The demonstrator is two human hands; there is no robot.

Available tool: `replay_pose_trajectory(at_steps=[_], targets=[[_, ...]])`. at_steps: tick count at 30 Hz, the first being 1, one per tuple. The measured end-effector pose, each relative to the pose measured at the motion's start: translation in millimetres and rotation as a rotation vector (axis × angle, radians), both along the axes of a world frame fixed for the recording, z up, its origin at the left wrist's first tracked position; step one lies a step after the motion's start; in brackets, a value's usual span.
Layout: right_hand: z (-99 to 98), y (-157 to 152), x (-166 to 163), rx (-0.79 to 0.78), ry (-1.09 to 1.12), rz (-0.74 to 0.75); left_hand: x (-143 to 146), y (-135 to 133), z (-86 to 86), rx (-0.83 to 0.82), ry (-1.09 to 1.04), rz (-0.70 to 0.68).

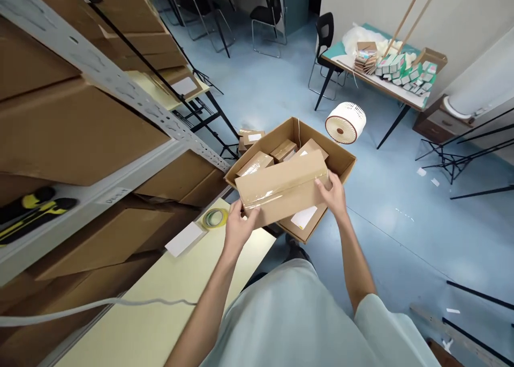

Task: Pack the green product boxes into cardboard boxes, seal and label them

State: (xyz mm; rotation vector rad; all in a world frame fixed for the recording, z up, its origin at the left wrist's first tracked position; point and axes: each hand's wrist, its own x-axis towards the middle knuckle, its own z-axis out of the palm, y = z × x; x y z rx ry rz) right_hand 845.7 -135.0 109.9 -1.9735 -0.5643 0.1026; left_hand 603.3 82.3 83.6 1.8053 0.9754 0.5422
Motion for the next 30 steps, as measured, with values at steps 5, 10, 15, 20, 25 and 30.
replay_pose_trajectory(at_steps=[5,10,15,20,25,30], targets=[[16.6,75,143,0.031,-0.136,0.150,105,38,18.0,0.012,-0.136,-0.006],[-0.8,137,232,-0.008,-0.169,0.081,144,63,15.4,-0.122,-0.196,-0.019],[-44.1,121,160,-0.006,-0.027,0.142,57,30,-10.0,-0.185,-0.130,0.035],[-73.0,86,12,-0.037,0.278,0.279,-58,-24,-35.1,-0.334,0.035,0.239],[-75.8,80,-105,-0.052,0.512,0.536,-116,-60,-40.7,-0.417,0.062,0.469],[-49.5,103,-158,-0.089,0.496,0.878,-137,-73,-20.4,-0.342,-0.082,0.630]])
